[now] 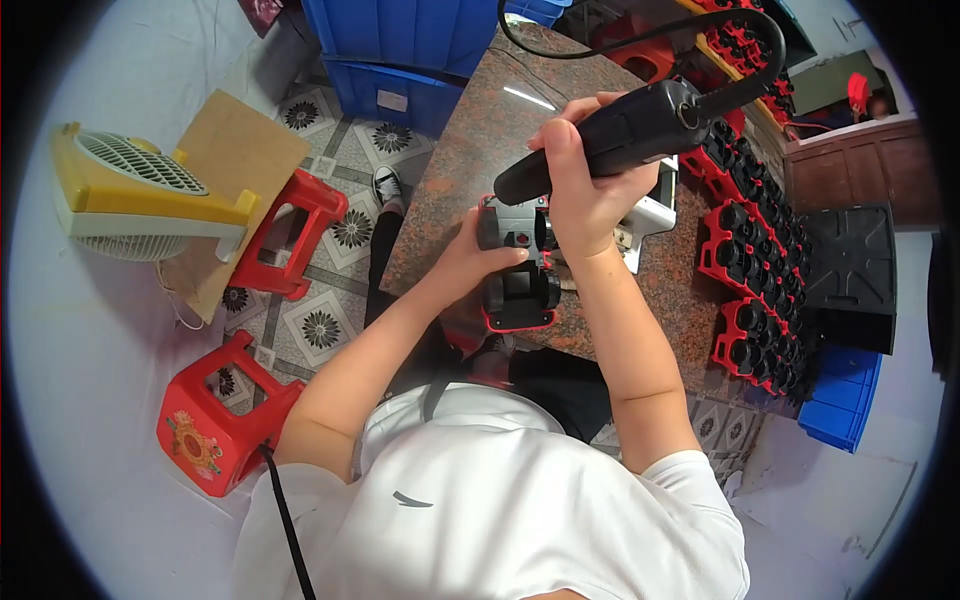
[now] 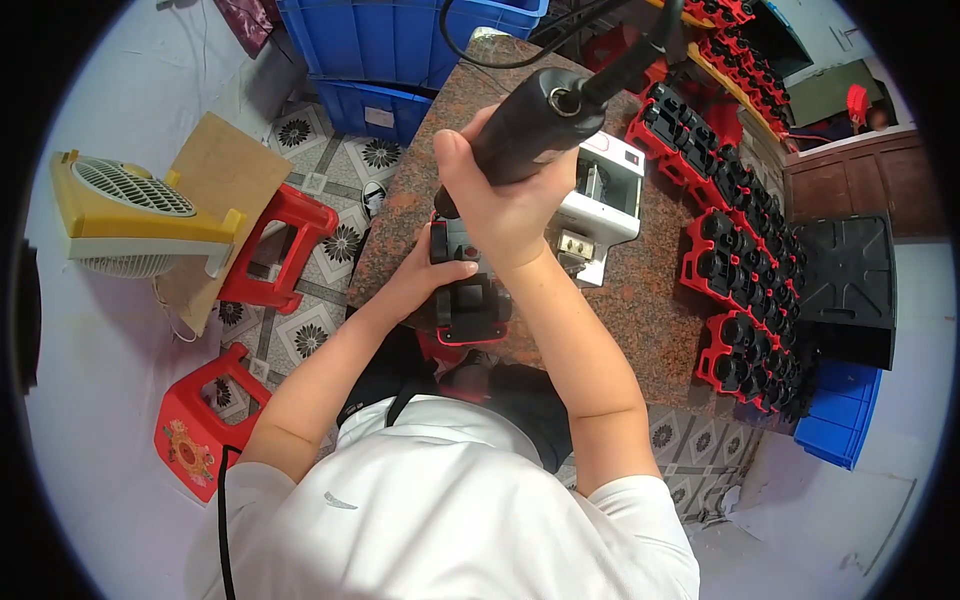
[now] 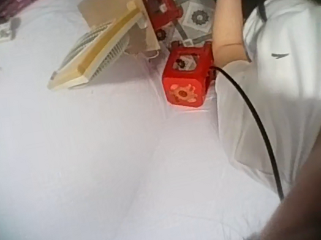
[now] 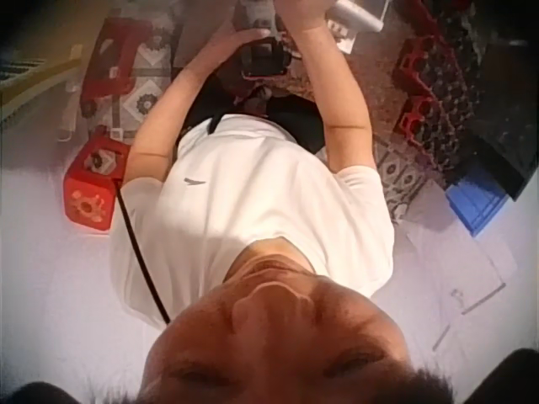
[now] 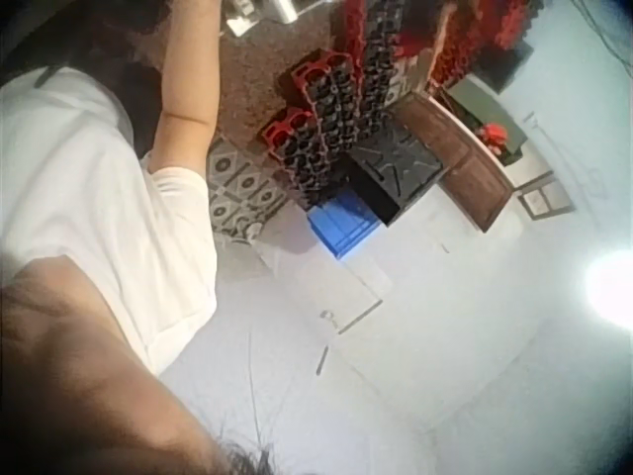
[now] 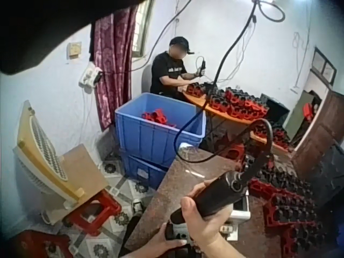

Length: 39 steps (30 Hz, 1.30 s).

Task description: Assembling and testing battery packs using a powered screwdriver and testing fixture.

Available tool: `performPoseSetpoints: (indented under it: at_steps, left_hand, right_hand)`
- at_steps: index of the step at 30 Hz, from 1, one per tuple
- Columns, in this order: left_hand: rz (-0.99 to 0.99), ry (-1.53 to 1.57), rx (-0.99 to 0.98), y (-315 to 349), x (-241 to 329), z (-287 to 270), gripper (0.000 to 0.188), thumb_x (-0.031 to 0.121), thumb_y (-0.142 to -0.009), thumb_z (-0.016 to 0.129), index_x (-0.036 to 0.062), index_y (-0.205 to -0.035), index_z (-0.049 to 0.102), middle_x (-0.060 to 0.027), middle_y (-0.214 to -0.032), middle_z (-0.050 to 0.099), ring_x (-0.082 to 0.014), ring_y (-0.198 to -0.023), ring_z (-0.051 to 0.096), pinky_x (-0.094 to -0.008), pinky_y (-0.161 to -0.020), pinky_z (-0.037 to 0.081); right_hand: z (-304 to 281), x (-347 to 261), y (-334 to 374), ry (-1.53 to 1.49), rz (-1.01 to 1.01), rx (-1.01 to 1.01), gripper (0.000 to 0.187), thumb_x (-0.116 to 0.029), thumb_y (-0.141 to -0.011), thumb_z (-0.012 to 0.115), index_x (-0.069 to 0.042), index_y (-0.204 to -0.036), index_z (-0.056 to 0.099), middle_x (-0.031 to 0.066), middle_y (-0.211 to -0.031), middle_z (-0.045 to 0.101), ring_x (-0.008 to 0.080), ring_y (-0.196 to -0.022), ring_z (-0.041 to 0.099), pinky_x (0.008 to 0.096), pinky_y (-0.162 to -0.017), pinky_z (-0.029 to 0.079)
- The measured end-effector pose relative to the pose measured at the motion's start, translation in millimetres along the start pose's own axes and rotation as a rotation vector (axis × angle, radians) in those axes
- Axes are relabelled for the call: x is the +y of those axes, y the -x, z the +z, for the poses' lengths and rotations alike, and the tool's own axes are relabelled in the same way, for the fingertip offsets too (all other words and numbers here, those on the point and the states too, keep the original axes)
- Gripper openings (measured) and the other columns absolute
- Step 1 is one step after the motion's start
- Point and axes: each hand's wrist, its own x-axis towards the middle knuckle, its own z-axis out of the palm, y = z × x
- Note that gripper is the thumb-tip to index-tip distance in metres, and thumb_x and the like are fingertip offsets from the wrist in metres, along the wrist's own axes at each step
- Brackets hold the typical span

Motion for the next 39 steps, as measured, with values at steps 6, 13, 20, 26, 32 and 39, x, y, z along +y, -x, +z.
performPoseSetpoints:
  at_steps: [6,13,20,26,32,39]
  left_hand:
    - [-0.002,-0.010,-0.005,-1.3,-1.9,0.7,0.074,0.020,-0.072,0.074,0.0012,-0.130,0.032,-0.0106,-0.116,0.050,-0.0171,-0.110,0.049,-0.0319,-0.096,0.039]
    - [0.080,0.026,-0.001,-0.7,-3.8,-1.7,0.073,0.020,-0.071,0.073,-0.0002,-0.129,0.032,-0.0108,-0.115,0.050,-0.0166,-0.107,0.050,-0.0317,-0.094,0.040]
    - [0.166,-0.056,0.003,-4.5,-2.4,1.0,0.076,0.020,-0.071,0.074,-0.0016,-0.130,0.031,-0.0108,-0.115,0.050,-0.0172,-0.108,0.050,-0.0314,-0.094,0.040]
    - [0.088,-0.067,-0.011,-1.0,-1.3,-4.7,0.080,0.020,-0.071,0.074,0.0000,-0.134,0.028,-0.0094,-0.118,0.050,-0.0181,-0.110,0.049,-0.0320,-0.096,0.039]
    - [0.067,-0.044,0.003,9.2,-1.9,-6.7,0.081,0.017,-0.073,0.073,0.0045,-0.137,0.026,-0.0108,-0.123,0.048,-0.0210,-0.118,0.044,-0.0357,-0.101,0.036]
    - [-0.082,0.342,0.073,12.8,41.5,-49.4,0.048,0.023,-0.080,0.066,0.0060,-0.123,0.050,-0.0090,-0.109,0.062,-0.0232,-0.099,0.061,-0.0417,-0.091,0.048]
  right_hand:
    - [11.9,1.6,0.7,-0.080,0.054,-0.022,0.039,0.006,-0.075,0.067,0.000,-0.105,0.044,0.0070,-0.078,0.058,0.0122,-0.064,0.057,0.0249,-0.058,0.048]
    - [18.2,10.9,4.9,-0.040,0.062,-0.025,0.040,0.007,-0.075,0.068,-0.001,-0.106,0.045,0.0069,-0.080,0.058,0.0096,-0.066,0.055,0.0230,-0.058,0.046]
    - [17.2,4.3,6.8,-0.012,0.020,0.009,0.037,0.006,-0.074,0.069,-0.001,-0.103,0.047,0.0062,-0.080,0.058,0.0090,-0.067,0.055,0.0229,-0.059,0.047]
    - [17.8,-8.5,-20.4,-0.045,0.100,0.067,0.031,0.001,-0.077,0.066,-0.002,-0.102,0.047,0.0045,-0.078,0.058,0.0110,-0.062,0.058,0.0254,-0.058,0.049]
    - [-41.2,-67.3,-24.9,-0.125,0.050,0.159,0.034,-0.008,-0.082,0.063,-0.002,-0.108,0.043,0.0079,-0.080,0.056,0.0140,-0.059,0.057,0.0275,-0.056,0.050]
    - [-86.6,-107.8,75.7,-0.206,0.307,0.246,0.043,-0.003,-0.073,0.072,-0.001,-0.107,0.045,0.0058,-0.082,0.056,0.0103,-0.069,0.056,0.0238,-0.063,0.047]
